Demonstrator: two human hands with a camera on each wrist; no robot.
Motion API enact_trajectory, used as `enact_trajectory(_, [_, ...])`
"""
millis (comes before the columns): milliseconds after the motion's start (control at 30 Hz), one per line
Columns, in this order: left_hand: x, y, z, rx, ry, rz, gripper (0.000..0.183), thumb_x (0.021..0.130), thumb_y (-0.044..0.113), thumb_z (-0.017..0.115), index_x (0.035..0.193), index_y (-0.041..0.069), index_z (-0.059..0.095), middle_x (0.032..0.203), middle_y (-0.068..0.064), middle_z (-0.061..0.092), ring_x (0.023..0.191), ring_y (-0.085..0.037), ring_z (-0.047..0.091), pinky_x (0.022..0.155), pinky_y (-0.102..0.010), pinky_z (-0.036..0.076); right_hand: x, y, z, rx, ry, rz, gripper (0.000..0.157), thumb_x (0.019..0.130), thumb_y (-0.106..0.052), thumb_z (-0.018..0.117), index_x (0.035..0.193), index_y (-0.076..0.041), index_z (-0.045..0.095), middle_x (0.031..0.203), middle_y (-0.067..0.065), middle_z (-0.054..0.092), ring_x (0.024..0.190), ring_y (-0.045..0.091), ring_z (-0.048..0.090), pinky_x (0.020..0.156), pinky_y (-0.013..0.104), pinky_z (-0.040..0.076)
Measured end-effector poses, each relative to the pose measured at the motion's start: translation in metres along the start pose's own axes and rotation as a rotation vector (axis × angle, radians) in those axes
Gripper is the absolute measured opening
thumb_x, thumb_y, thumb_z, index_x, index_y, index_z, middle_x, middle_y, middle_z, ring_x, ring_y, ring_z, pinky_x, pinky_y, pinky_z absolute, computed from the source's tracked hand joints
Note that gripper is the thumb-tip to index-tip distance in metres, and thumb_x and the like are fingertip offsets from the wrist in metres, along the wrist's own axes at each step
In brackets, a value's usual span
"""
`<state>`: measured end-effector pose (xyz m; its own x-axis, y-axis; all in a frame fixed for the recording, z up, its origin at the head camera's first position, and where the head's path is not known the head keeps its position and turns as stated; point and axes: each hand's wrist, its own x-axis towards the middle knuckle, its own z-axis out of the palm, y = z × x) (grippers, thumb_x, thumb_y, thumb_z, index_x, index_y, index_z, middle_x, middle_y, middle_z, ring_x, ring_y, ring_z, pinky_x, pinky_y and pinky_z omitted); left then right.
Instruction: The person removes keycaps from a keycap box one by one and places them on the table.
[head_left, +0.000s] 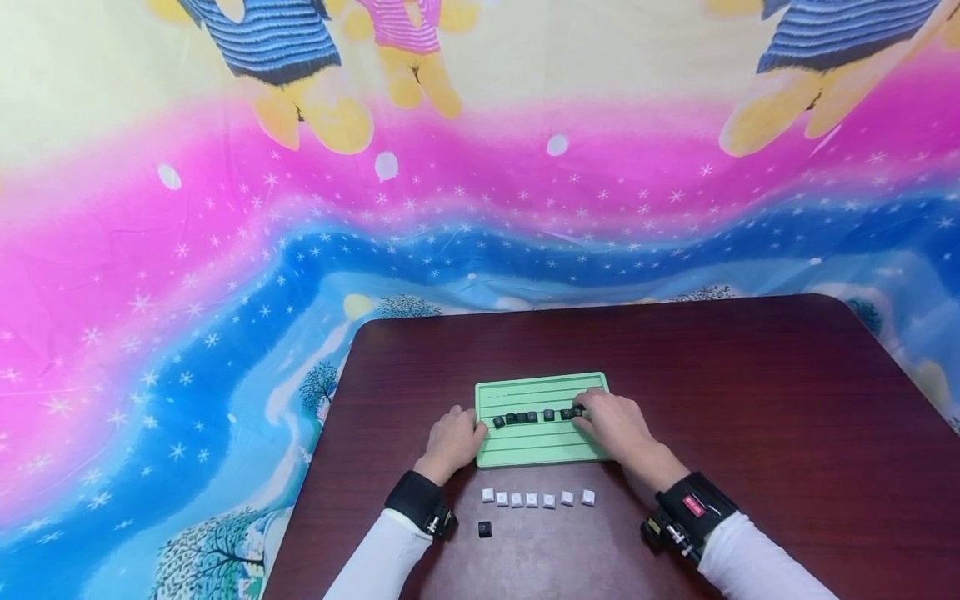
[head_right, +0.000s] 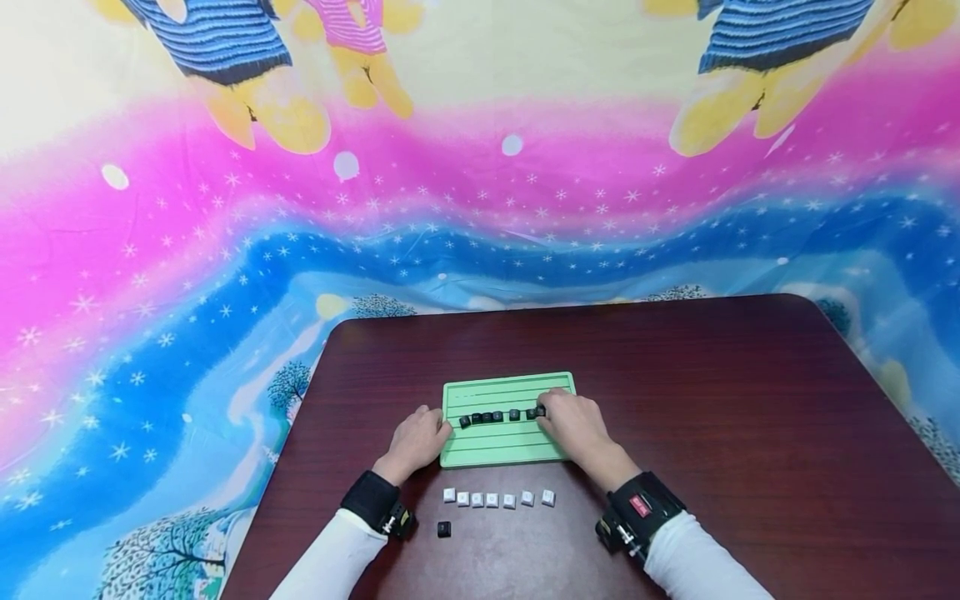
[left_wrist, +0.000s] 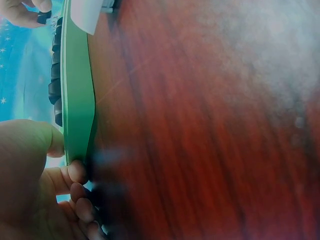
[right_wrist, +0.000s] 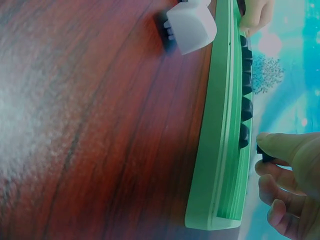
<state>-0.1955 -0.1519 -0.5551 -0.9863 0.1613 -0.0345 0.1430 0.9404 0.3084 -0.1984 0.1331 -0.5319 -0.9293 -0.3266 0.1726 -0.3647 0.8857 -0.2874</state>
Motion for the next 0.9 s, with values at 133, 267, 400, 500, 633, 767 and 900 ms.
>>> enact_trajectory(133, [0.000, 0.000, 0.000, -0.003, 0.003, 0.003, 0.032, 0.098, 0.025, 0.049, 0.068, 0.014, 0.047, 0.073, -0.005, 0.047, 0.061, -0.020, 0.043, 0.057, -0.034, 0.037, -0.002, -0.003, 0.000, 0.000, 0.007, -0.016, 0.019, 0.086, -0.024, 0.079, 0.102, -0.015, 0.075, 0.097, 0.001, 0.072, 0.081, 0.018, 0.070, 0.063, 0.040, 0.055])
enact_trajectory(267, [0.001, 0.000, 0.000, -0.001, 0.003, 0.002, 0.032, 0.098, 0.026, 0.050, 0.068, 0.015, 0.048, 0.074, -0.005, 0.048, 0.061, -0.020, 0.044, 0.057, -0.034, 0.037, -0.004, -0.006, -0.001, -0.002, 0.031, -0.036, 0.019, 0.085, -0.024, 0.079, 0.102, -0.015, 0.075, 0.095, 0.000, 0.072, 0.079, 0.017, 0.070, 0.063, 0.040, 0.055])
enact_trajectory(400, [0.000, 0.000, 0.000, -0.001, -0.004, 0.001, 0.032, 0.098, 0.025, 0.049, 0.068, 0.014, 0.048, 0.073, -0.005, 0.047, 0.061, -0.020, 0.042, 0.057, -0.034, 0.036, -0.008, -0.012, -0.004, -0.001, 0.051, -0.067, 0.021, 0.084, -0.023, 0.081, 0.102, -0.015, 0.075, 0.097, 0.001, 0.073, 0.082, 0.018, 0.071, 0.064, 0.040, 0.056])
enact_trajectory(500, [0.000, 0.000, 0.000, -0.004, -0.011, 0.000, 0.033, 0.099, 0.025, 0.049, 0.068, 0.014, 0.047, 0.072, -0.004, 0.045, 0.060, -0.020, 0.041, 0.056, -0.032, 0.034, -0.011, -0.017, -0.005, -0.003, 0.040, -0.084, 0.019, 0.084, -0.024, 0.081, 0.101, -0.015, 0.075, 0.097, 0.000, 0.073, 0.082, 0.017, 0.070, 0.063, 0.039, 0.056])
enact_trajectory(633, [-0.001, 0.000, 0.000, -0.006, -0.004, 0.004, 0.033, 0.099, 0.024, 0.050, 0.067, 0.014, 0.047, 0.071, -0.004, 0.044, 0.059, -0.019, 0.040, 0.056, -0.032, 0.033, -0.015, -0.023, -0.006, -0.004, 0.035, -0.096, 0.018, 0.084, -0.024, 0.081, 0.099, -0.017, 0.074, 0.095, -0.003, 0.071, 0.080, 0.015, 0.069, 0.062, 0.037, 0.055])
enact_trajectory(767, [-0.001, 0.000, 0.000, -0.007, -0.009, 0.000, 0.033, 0.099, 0.024, 0.050, 0.067, 0.014, 0.047, 0.072, -0.004, 0.044, 0.060, -0.019, 0.040, 0.056, -0.031, 0.033, -0.018, -0.029, -0.007, -0.006, 0.052, -0.115, 0.016, 0.083, -0.024, 0.081, 0.096, -0.019, 0.073, 0.092, -0.005, 0.070, 0.076, 0.014, 0.069, 0.059, 0.037, 0.054])
enact_trajectory(900, [0.000, -0.001, 0.001, -0.012, -0.018, -0.009, 0.034, 0.099, 0.025, 0.049, 0.067, 0.014, 0.047, 0.072, -0.004, 0.045, 0.060, -0.020, 0.040, 0.056, -0.032, 0.033, -0.021, -0.034, -0.007, -0.012, 0.065, -0.132, 0.015, 0.083, -0.025, 0.082, 0.093, -0.020, 0.073, 0.087, -0.007, 0.068, 0.072, 0.014, 0.067, 0.057, 0.035, 0.053])
